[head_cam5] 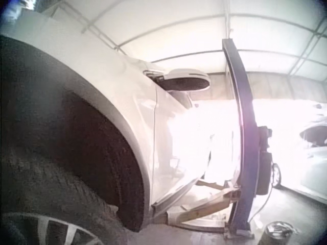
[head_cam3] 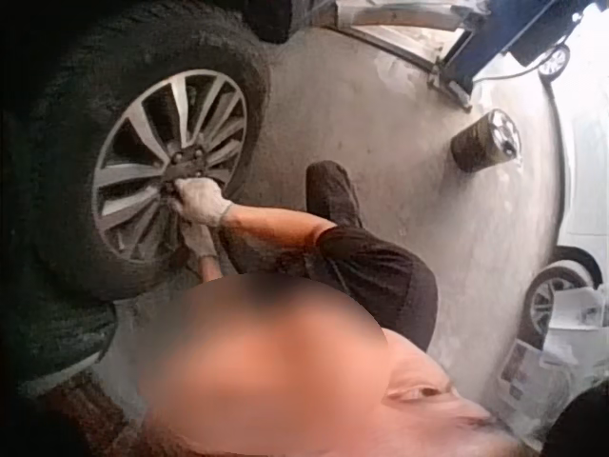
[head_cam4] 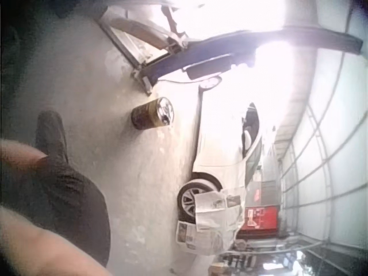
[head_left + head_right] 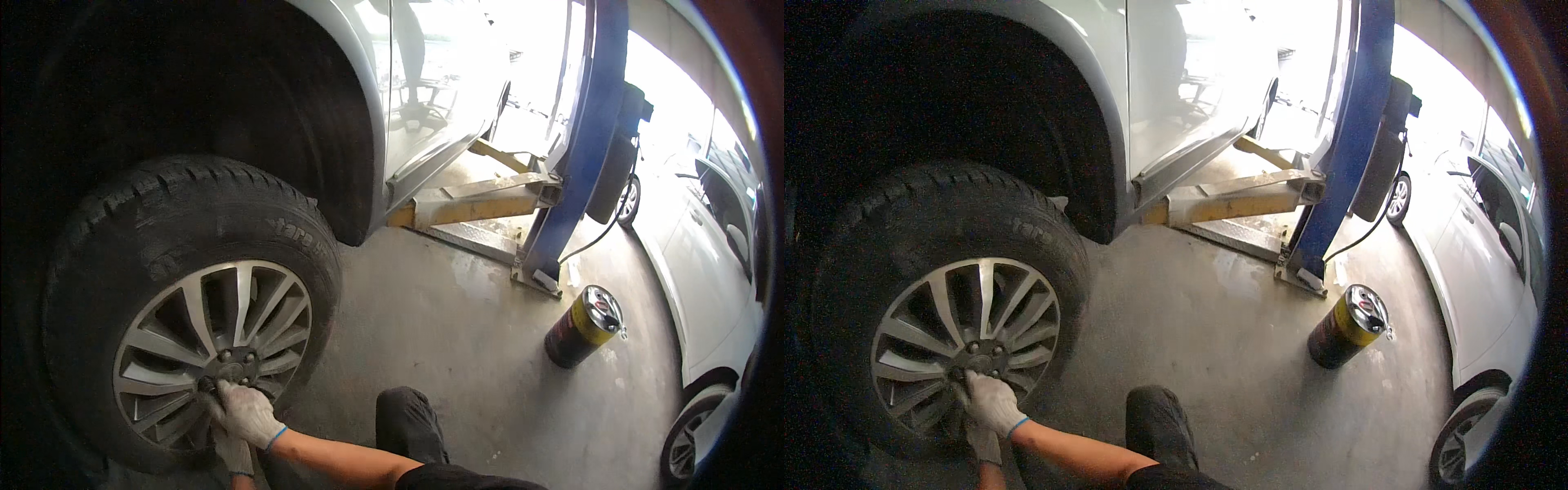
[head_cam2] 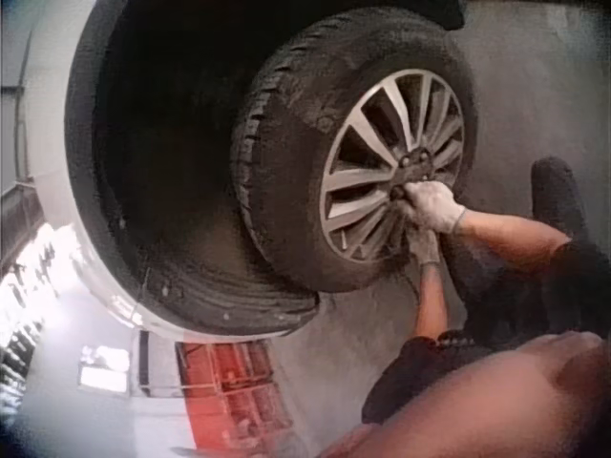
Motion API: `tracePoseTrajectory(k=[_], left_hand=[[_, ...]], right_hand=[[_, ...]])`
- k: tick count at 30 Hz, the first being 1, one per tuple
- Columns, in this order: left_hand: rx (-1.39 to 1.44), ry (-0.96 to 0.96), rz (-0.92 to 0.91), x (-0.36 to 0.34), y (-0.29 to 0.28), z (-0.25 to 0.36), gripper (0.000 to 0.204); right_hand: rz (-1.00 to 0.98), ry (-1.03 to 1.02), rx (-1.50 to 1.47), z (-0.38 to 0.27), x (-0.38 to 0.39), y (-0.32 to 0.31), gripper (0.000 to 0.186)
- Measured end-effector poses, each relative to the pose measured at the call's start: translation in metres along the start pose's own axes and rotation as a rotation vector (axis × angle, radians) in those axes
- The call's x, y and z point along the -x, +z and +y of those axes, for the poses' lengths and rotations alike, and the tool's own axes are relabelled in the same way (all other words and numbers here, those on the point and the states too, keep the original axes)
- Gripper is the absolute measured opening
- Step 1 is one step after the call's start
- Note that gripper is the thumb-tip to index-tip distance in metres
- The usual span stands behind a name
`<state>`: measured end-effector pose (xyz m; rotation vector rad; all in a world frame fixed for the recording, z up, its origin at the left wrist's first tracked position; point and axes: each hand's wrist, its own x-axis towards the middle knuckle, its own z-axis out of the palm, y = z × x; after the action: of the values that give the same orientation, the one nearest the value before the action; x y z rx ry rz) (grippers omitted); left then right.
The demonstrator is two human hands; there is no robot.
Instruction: The person mounts a tire onto a car wheel hub, hand-tightens lug nuts, and uses an impact wrench to secure them. The person repeats the process for a second tire on the same vehicle.
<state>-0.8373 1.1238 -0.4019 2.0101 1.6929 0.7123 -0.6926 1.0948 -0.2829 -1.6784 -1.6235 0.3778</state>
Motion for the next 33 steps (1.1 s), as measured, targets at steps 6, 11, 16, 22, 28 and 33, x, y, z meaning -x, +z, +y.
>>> tracePoseTrajectory(k=[6,11,16,22,28,33], left_hand=[[-0.111,-0.198,-0.015,0.011,-0.008,0.006,0.084],[-0.18,-0.009,0.194,0.008,0.035,-0.045,0.059],[-0.171,0.037,0.172,0.01,0.015,-0.019,0.05],[-0.034,-0.17,0.141,0.016,-0.012,0.049,0.036],[-0.017,-0.308,0.038,0.021,-0.034,0.048,0.047],[0.344,-0.48,-0.232,0.056,-0.041,0.041,0.055]], right_hand=[[-0.046,0.061,0.121,-0.017,0.007,-0.008,0.051],[-0.008,0.002,0.054,-0.017,-0.003,-0.017,0.048],[-0.023,-0.048,-0.103,0.005,0.004,-0.022,0.035],[0.045,-0.055,-0.068,0.06,0.015,-0.019,0.044],[-0.022,-0.378,0.019,0.086,0.012,0.007,0.033],[0.309,-0.851,-0.216,0.085,0.014,-0.007,0.043]])
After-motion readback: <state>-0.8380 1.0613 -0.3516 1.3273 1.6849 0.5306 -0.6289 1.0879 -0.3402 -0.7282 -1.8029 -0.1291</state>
